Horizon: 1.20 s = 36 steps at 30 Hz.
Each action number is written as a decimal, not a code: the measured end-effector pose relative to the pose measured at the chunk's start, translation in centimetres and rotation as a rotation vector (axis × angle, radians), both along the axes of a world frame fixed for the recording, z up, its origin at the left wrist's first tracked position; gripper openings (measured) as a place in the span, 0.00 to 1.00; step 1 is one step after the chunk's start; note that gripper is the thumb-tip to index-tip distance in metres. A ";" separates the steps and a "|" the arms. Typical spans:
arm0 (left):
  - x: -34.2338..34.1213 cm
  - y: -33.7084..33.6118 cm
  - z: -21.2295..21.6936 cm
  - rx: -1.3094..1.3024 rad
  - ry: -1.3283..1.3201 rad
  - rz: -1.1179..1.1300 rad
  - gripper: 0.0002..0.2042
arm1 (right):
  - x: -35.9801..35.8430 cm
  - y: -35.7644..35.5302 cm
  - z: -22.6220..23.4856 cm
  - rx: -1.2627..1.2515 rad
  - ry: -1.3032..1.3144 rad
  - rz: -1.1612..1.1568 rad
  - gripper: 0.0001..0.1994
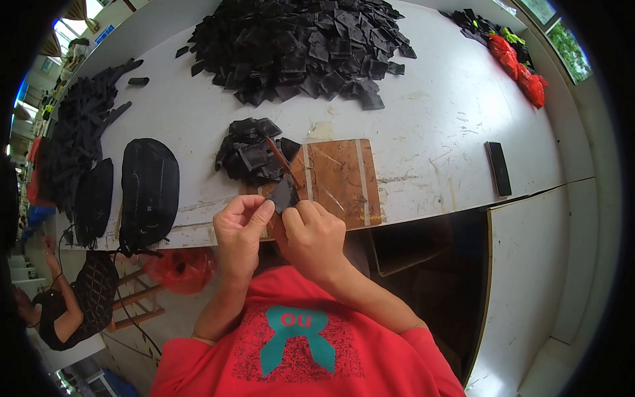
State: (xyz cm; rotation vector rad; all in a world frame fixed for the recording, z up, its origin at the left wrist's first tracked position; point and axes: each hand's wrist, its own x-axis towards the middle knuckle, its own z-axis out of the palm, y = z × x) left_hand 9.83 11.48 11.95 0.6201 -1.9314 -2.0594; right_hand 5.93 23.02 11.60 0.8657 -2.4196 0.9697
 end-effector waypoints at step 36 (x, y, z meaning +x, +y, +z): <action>-0.5 -1.6 0.6 0.646 0.036 -0.156 0.09 | -2.2 1.8 0.9 -0.851 -1.253 0.305 0.03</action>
